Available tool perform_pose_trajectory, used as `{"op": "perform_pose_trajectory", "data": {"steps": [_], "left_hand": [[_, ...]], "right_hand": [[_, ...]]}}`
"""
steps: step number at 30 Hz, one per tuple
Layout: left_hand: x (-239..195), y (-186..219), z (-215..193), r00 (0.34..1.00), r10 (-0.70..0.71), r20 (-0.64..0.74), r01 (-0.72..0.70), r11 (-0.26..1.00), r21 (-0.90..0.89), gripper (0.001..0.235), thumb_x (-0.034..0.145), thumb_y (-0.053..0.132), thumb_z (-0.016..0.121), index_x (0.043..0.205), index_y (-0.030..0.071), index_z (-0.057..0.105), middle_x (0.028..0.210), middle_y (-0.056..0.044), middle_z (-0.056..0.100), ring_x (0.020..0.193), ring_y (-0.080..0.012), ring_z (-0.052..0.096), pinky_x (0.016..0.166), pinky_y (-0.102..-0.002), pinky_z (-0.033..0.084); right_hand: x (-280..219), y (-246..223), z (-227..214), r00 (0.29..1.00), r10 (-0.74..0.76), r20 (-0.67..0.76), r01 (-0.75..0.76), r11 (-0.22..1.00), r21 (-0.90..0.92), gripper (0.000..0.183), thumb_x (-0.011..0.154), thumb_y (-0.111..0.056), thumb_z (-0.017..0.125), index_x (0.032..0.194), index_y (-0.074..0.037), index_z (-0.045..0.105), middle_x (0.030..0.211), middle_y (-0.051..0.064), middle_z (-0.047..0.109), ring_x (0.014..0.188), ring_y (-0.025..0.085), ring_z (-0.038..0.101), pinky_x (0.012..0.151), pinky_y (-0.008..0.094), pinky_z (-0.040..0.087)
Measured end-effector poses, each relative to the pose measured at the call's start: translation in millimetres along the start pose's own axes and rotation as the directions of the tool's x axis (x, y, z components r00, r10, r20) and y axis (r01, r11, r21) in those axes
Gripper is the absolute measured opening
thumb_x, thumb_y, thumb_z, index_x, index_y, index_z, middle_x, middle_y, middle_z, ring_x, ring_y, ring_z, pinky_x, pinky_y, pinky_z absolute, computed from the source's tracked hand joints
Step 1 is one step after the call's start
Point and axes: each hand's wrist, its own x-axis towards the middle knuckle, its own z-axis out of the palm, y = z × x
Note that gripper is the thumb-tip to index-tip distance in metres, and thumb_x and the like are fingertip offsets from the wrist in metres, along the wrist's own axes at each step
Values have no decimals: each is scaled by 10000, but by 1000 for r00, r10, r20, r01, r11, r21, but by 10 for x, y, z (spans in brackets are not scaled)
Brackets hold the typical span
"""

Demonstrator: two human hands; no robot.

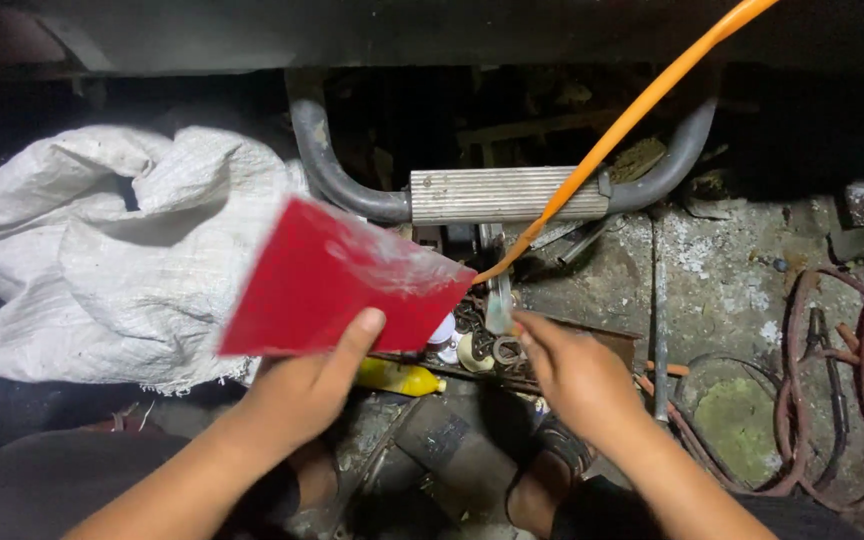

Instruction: The person uses a yellow scraper to transfer a white filler substance from a red plastic container onto the lower bumper of a vehicle. They repeatedly scrape the filler and apply it to a specific area on the car's surface.

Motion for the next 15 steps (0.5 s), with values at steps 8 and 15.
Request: {"op": "perform_pose_trajectory", "data": {"steps": [8,15], "left_hand": [[292,-383,265,523,814,253,-813,388,434,772,925,106,608,1605,218,260,1480,-182,564,1206,-401,626,883,-531,562],[719,-710,402,891,287,352,-453,490,745,631,954,292,620,1531,221,377,914,-150,659,804,-432,657,642,-556,509]], "right_hand": [[-125,-342,-70,990,144,-13,-110,807,581,414,922,-363,606,1254,-167,756,1270,-12,799,1135,95,705,972,273,503],[-382,-53,-336,973,-1,-231,183,610,771,436,976,-196,577,1356,5,646,750,104,685,597,149,596,523,269,515]]}}
